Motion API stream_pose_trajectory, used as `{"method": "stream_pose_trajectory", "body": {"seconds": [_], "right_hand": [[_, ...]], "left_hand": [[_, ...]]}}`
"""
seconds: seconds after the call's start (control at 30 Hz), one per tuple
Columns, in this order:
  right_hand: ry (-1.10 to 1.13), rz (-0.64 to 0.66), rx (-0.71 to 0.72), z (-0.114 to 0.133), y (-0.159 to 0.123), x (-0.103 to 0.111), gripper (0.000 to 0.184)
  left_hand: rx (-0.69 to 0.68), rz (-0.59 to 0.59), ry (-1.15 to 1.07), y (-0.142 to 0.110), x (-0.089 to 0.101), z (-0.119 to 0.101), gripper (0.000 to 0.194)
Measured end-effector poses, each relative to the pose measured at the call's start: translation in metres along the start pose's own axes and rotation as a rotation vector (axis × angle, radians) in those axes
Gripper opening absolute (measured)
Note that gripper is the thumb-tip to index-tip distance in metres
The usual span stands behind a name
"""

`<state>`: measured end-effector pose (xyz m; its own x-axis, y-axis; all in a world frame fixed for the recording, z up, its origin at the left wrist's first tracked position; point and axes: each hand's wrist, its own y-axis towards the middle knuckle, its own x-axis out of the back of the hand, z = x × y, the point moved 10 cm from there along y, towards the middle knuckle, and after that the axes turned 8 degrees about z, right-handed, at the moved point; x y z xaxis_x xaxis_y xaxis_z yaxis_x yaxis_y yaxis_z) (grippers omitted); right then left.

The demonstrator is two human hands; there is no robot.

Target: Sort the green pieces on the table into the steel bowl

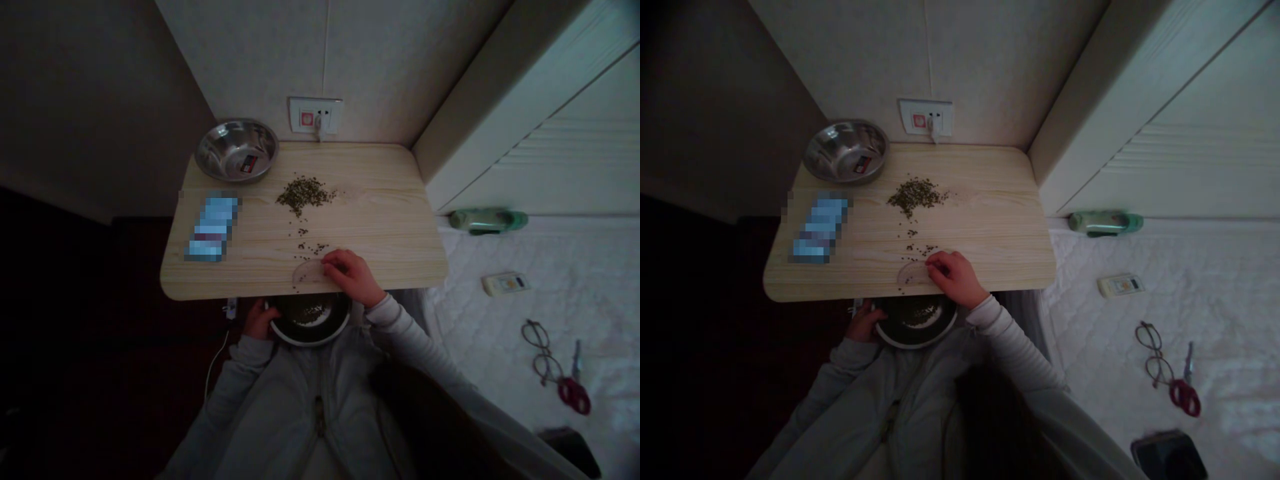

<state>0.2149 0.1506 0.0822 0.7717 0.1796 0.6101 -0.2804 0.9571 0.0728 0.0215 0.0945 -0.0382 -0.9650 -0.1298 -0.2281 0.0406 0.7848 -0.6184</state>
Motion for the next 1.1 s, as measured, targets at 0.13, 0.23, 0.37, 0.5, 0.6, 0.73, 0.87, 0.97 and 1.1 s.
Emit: {"method": "stream_pose_trajectory", "body": {"seconds": [0.13, 0.23, 0.37, 0.5, 0.6, 0.73, 0.87, 0.97, 1.1], "right_hand": [[-0.008, 0.013, 0.012, 0.001, 0.000, -0.001, 0.013], [-0.027, 0.059, 0.038, 0.006, 0.001, -0.005, 0.012], [-0.048, 0.086, 0.059, 0.011, 0.002, -0.006, 0.011], [-0.039, 0.109, 0.065, 0.012, 0.002, -0.006, 0.009], [-0.016, 0.090, 0.040, 0.008, 0.001, -0.006, 0.007], [0.017, -0.007, -0.039, -0.004, -0.001, -0.002, 0.011], [0.022, -0.053, -0.079, -0.009, -0.002, -0.001, 0.013], [-0.007, -0.019, -0.059, -0.005, -0.001, -0.002, 0.012], [0.000, 0.027, -0.024, -0.001, 0.000, -0.004, 0.010]], "left_hand": [[0.020, -0.016, 0.030, -0.001, 0.002, 0.002, 0.025], [0.031, -0.023, 0.053, -0.003, 0.002, 0.001, 0.029], [0.042, -0.016, 0.050, -0.003, -0.001, 0.001, 0.029], [0.040, -0.029, 0.038, -0.002, -0.001, 0.000, 0.029], [0.029, -0.030, 0.062, -0.002, 0.000, 0.000, 0.028], [0.027, -0.024, 0.107, -0.001, 0.002, 0.000, 0.025], [0.042, -0.006, 0.096, -0.001, 0.003, 0.003, 0.024], [0.038, 0.005, 0.095, -0.002, 0.002, 0.002, 0.026], [0.023, -0.006, 0.067, -0.001, 0.002, 0.000, 0.025]]}}
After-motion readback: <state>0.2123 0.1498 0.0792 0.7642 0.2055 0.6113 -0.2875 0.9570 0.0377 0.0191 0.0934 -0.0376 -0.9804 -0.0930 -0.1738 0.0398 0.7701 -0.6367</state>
